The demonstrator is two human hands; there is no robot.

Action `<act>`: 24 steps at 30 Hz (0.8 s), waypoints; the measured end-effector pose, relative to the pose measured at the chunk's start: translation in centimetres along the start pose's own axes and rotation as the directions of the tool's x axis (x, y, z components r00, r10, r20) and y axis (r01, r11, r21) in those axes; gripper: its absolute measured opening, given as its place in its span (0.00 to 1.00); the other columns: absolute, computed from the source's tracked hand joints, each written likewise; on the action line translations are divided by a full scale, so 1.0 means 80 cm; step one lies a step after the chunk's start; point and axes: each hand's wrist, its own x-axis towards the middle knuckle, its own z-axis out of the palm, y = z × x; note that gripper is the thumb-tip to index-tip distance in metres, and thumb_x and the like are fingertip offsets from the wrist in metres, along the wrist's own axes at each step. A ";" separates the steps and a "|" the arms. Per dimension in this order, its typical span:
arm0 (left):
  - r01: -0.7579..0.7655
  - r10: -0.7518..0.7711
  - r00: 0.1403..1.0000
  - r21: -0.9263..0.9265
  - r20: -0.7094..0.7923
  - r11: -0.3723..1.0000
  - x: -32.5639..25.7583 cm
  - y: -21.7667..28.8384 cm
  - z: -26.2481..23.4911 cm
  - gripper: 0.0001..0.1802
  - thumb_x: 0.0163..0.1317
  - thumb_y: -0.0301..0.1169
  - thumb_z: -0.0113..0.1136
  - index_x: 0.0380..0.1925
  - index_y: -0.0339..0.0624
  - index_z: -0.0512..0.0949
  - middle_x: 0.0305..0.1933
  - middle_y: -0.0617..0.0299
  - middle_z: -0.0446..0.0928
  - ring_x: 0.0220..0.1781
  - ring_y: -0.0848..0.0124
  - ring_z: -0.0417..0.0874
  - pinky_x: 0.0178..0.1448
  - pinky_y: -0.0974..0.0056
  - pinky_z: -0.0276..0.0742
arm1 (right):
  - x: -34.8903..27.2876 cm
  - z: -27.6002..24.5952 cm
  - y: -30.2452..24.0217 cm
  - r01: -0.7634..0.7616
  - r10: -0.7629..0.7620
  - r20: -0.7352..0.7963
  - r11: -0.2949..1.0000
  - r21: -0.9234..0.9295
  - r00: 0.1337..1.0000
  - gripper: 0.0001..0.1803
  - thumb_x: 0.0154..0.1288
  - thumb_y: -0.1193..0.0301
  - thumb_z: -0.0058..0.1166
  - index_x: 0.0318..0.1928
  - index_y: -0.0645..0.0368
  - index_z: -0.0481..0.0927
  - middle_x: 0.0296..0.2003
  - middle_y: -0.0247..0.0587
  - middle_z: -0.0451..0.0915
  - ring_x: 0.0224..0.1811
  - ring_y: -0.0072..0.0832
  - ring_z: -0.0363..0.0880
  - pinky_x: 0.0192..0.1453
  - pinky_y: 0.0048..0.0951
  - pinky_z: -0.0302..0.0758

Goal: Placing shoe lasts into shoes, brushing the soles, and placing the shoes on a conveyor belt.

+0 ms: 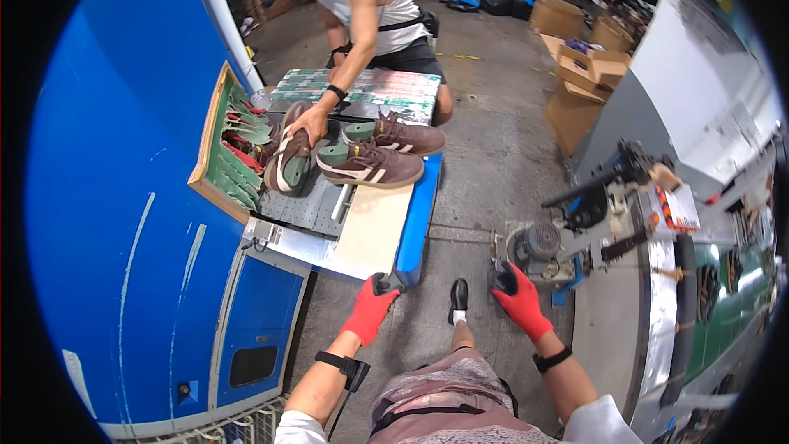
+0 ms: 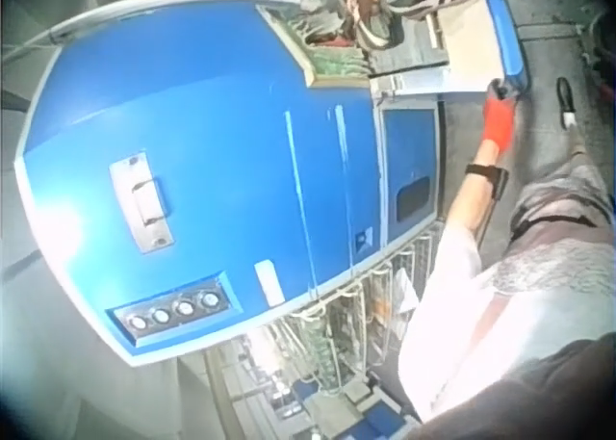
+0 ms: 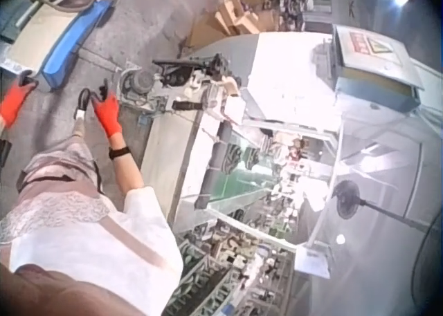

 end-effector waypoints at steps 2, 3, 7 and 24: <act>0.067 -0.086 0.992 -0.189 -0.097 0.980 0.047 0.037 0.002 0.37 0.59 0.35 0.74 0.65 0.38 0.69 0.50 0.56 0.80 0.45 0.70 0.80 0.45 0.64 0.77 | 0.112 0.027 -0.029 0.276 -0.268 0.071 0.942 -0.190 0.961 0.46 0.52 0.64 0.73 0.70 0.63 0.66 0.56 0.51 0.80 0.60 0.45 0.78 0.66 0.40 0.73; 0.022 -0.063 0.990 -0.307 -0.125 0.951 0.079 0.047 0.010 0.41 0.58 0.37 0.75 0.68 0.37 0.65 0.55 0.54 0.77 0.47 0.69 0.79 0.46 0.64 0.77 | 0.169 0.035 -0.041 0.391 -0.382 0.081 0.897 -0.206 0.920 0.48 0.51 0.62 0.73 0.71 0.63 0.65 0.59 0.53 0.76 0.64 0.47 0.74 0.69 0.42 0.70; 0.055 -0.195 0.941 -0.443 -0.277 0.895 0.172 0.150 0.033 0.55 0.55 0.41 0.77 0.75 0.34 0.52 0.72 0.47 0.64 0.65 0.63 0.71 0.63 0.62 0.71 | 0.373 0.092 -0.114 0.544 -0.519 0.164 0.799 -0.257 0.839 0.54 0.49 0.55 0.73 0.73 0.62 0.60 0.68 0.58 0.66 0.72 0.54 0.61 0.75 0.50 0.60; -0.209 -0.340 0.623 -0.568 -0.705 0.796 0.378 0.205 0.039 0.36 0.55 0.24 0.72 0.62 0.41 0.66 0.57 0.55 0.77 0.55 0.63 0.80 0.57 0.55 0.78 | 0.567 0.180 -0.147 0.566 -0.370 0.606 0.808 -0.165 0.705 0.52 0.49 0.46 0.68 0.69 0.61 0.64 0.59 0.58 0.77 0.64 0.51 0.74 0.67 0.48 0.69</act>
